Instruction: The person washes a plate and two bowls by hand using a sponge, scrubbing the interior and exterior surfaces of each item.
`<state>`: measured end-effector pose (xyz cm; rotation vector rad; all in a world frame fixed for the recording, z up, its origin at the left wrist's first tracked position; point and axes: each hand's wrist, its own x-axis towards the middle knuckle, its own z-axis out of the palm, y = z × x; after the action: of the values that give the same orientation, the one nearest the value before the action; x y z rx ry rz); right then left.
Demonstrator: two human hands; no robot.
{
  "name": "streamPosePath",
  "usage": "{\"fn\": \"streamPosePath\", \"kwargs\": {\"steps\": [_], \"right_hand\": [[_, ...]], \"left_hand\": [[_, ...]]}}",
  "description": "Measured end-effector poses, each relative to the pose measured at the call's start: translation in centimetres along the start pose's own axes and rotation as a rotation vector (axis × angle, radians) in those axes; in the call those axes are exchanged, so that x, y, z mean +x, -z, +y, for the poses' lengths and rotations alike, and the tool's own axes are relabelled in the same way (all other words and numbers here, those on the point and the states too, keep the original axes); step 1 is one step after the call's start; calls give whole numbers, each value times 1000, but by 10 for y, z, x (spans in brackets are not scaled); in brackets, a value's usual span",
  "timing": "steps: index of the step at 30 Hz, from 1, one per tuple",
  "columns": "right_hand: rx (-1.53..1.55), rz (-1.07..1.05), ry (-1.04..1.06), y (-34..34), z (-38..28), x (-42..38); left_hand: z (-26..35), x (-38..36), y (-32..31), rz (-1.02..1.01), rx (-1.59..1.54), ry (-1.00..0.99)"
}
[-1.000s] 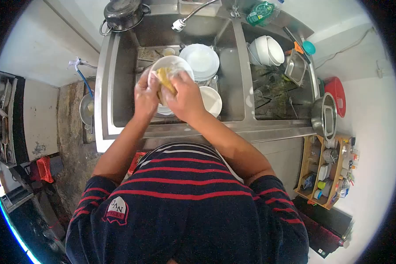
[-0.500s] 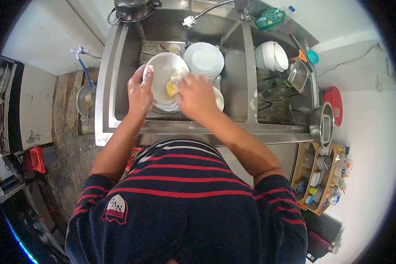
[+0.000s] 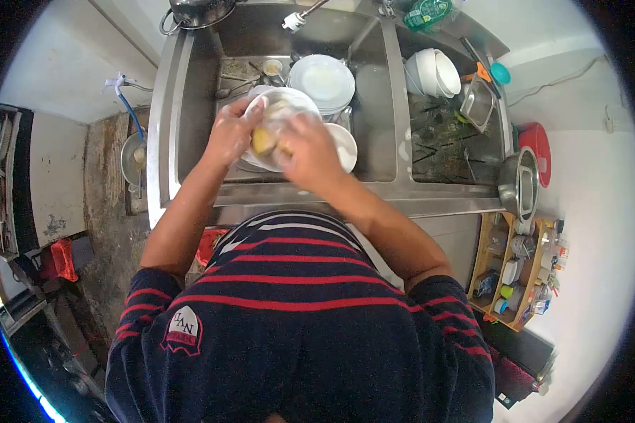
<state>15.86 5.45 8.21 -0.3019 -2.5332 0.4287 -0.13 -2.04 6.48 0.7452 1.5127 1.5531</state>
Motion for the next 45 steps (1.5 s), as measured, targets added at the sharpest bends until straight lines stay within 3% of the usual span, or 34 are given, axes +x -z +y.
{"fn": "streamPosePath", "kwargs": {"steps": [1,3,5,7,9,11,13,15,17,19,21,23,25,26,27,29,30,31,33,35,36,37,39,40,43,44,45], "right_hand": [[121,-8,53,-2,-6,-3],[274,-60,89,15,-12,-2],[31,-150,204,22,13,-4],[-35,-106,92,17,19,5],[-20,114,-107,2,11,14],[45,89,-66,-2,2,13],[196,-1,141,-2,3,11],[159,-15,227,10,19,19],[-112,-129,336,17,35,26],[-114,-74,319,18,32,24],[-226,-95,52,24,9,15],[-123,-170,53,25,-6,4],[-23,-244,42,25,-9,0],[0,-239,145,25,-10,0],[25,-233,249,24,-11,1],[-15,-218,273,24,4,0],[-59,-205,296,25,11,0],[-70,-199,300,24,13,1],[-78,-88,95,21,16,4],[-113,-40,74,11,9,4],[-141,4,48,8,6,5],[-140,9,52,10,6,6],[-102,-147,235,23,7,3],[-124,-197,278,30,15,3],[-123,-147,398,42,40,8],[-124,-140,349,40,40,8],[-134,-134,352,36,37,9]], "left_hand": [[-5,6,3,-32,-92,28],[0,4,11,-23,105,17],[19,-6,6,31,104,49],[9,1,3,6,144,62],[-1,5,-4,49,85,-10],[-1,9,-4,87,6,-11],[1,9,-1,130,-73,-19],[0,5,0,31,33,38],[4,2,2,38,49,66],[10,6,5,52,59,79],[16,8,11,58,42,105],[19,15,22,112,165,99],[5,35,38,-82,71,188],[11,39,43,-218,261,143],[12,41,44,-217,263,144],[19,45,40,-245,112,384],[24,42,36,-248,113,375],[29,35,30,-195,67,290],[35,15,9,-145,21,192],[14,-3,-14,135,172,-202],[1,2,-12,261,439,-441],[-8,7,1,264,442,-447],[5,5,16,55,158,42],[48,-8,13,38,266,166],[10,15,32,-60,185,282],[-31,13,39,-33,511,-61],[-34,-1,24,48,681,-367]]}}
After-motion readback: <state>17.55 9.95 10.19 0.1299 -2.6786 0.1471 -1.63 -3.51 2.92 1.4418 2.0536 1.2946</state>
